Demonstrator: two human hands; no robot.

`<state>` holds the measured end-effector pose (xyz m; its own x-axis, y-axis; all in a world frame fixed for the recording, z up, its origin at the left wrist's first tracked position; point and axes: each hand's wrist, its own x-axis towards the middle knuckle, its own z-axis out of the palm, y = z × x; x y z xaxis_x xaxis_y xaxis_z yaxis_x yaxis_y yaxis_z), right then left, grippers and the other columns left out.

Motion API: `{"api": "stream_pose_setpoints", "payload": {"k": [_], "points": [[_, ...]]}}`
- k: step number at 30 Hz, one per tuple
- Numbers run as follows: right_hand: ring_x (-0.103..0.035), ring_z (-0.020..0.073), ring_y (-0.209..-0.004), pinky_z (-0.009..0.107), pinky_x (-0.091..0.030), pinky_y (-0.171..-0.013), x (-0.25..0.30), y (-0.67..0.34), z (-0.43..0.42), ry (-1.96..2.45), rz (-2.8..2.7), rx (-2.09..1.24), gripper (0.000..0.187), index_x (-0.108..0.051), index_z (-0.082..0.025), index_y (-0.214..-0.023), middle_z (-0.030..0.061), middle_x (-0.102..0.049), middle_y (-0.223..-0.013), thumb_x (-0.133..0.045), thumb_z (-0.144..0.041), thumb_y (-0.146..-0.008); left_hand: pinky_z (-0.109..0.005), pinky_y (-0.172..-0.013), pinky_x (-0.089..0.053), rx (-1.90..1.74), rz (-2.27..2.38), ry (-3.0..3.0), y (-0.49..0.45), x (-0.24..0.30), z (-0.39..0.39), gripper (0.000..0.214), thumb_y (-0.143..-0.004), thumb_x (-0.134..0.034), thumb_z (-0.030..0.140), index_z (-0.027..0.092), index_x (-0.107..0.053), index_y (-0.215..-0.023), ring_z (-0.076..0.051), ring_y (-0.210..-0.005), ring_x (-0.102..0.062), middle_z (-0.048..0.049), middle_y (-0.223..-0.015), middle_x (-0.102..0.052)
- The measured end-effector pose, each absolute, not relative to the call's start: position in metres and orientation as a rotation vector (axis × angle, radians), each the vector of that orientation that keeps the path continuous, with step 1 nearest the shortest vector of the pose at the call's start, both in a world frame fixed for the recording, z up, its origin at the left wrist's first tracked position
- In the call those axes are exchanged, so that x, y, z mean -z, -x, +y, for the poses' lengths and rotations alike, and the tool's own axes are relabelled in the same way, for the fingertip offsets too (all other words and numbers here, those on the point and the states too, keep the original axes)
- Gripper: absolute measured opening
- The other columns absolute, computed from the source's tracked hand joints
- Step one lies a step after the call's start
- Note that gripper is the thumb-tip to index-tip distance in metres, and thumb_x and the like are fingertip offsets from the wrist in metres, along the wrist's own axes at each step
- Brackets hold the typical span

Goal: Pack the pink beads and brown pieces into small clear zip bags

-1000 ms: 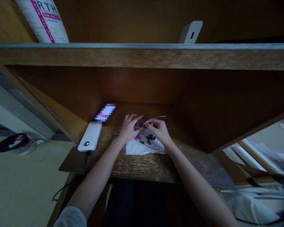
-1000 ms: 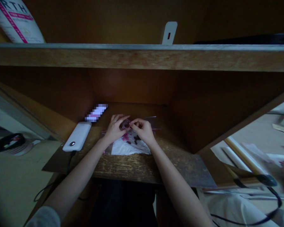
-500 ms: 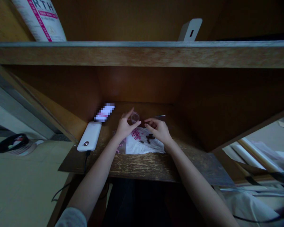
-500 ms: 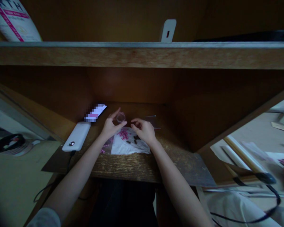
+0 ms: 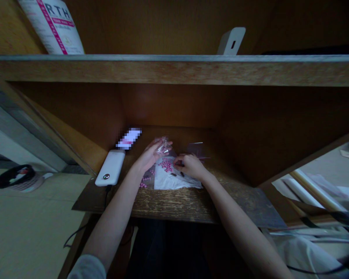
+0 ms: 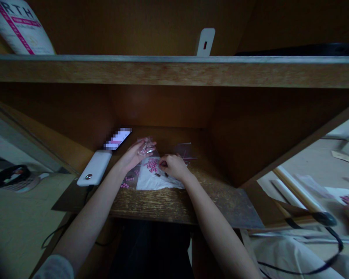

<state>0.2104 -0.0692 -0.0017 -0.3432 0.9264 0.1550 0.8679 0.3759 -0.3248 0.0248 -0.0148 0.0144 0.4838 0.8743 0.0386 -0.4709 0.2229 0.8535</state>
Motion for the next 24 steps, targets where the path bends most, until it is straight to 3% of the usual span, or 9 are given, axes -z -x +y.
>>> {"api": "stream_pose_setpoints", "payload": {"k": [8,15,19,24], "points": [[-0.063,0.0165,-0.076,0.026,-0.041,-0.07,-0.006,-0.224,-0.067,1.549,-2.042,-0.299,0.017,-0.071,-0.021,-0.092,0.0046,-0.071,-0.087,-0.057,-0.025,-0.084,-0.03,-0.076,-0.053,-0.94,0.581,-0.902,-0.031,-0.005,-0.012,0.011,-0.082,-0.063,0.02,0.017,-0.067,-0.092,-0.015,-0.082,-0.067,-0.0059,-0.095,-0.07],[-0.062,0.0165,-0.073,0.027,-0.045,-0.066,-0.013,-0.222,-0.07,1.318,-1.534,-0.418,0.027,-0.071,-0.016,-0.09,0.0074,-0.071,-0.088,-0.057,-0.039,-0.084,-0.031,-0.082,-0.052,-0.84,0.568,-1.015,-0.036,-0.003,-0.02,0.019,-0.085,-0.061,0.026,0.017,-0.065,-0.101,-0.015,-0.085,-0.067,-0.0093,-0.105,-0.067],[-0.062,0.0173,-0.077,0.028,-0.046,-0.068,-0.016,-0.216,-0.073,1.245,-1.48,-0.439,0.027,-0.071,-0.015,-0.09,0.0083,-0.071,-0.089,-0.059,-0.039,-0.083,-0.026,-0.074,-0.051,-0.803,0.574,-1.105,-0.04,-0.007,-0.029,0.02,-0.084,-0.063,0.032,0.018,-0.064,-0.099,-0.012,-0.078,-0.065,-0.0059,-0.1,-0.067],[-0.063,0.0187,-0.084,0.03,-0.047,-0.074,-0.017,-0.213,-0.073,1.197,-1.584,-0.456,0.026,-0.071,-0.018,-0.091,0.0078,-0.07,-0.091,-0.059,-0.04,-0.084,-0.024,-0.075,-0.049,-0.825,0.582,-1.235,-0.043,-0.005,-0.03,0.02,-0.082,-0.064,0.034,0.019,-0.064,-0.095,-0.014,-0.086,-0.063,-0.0052,-0.096,-0.066]]}}
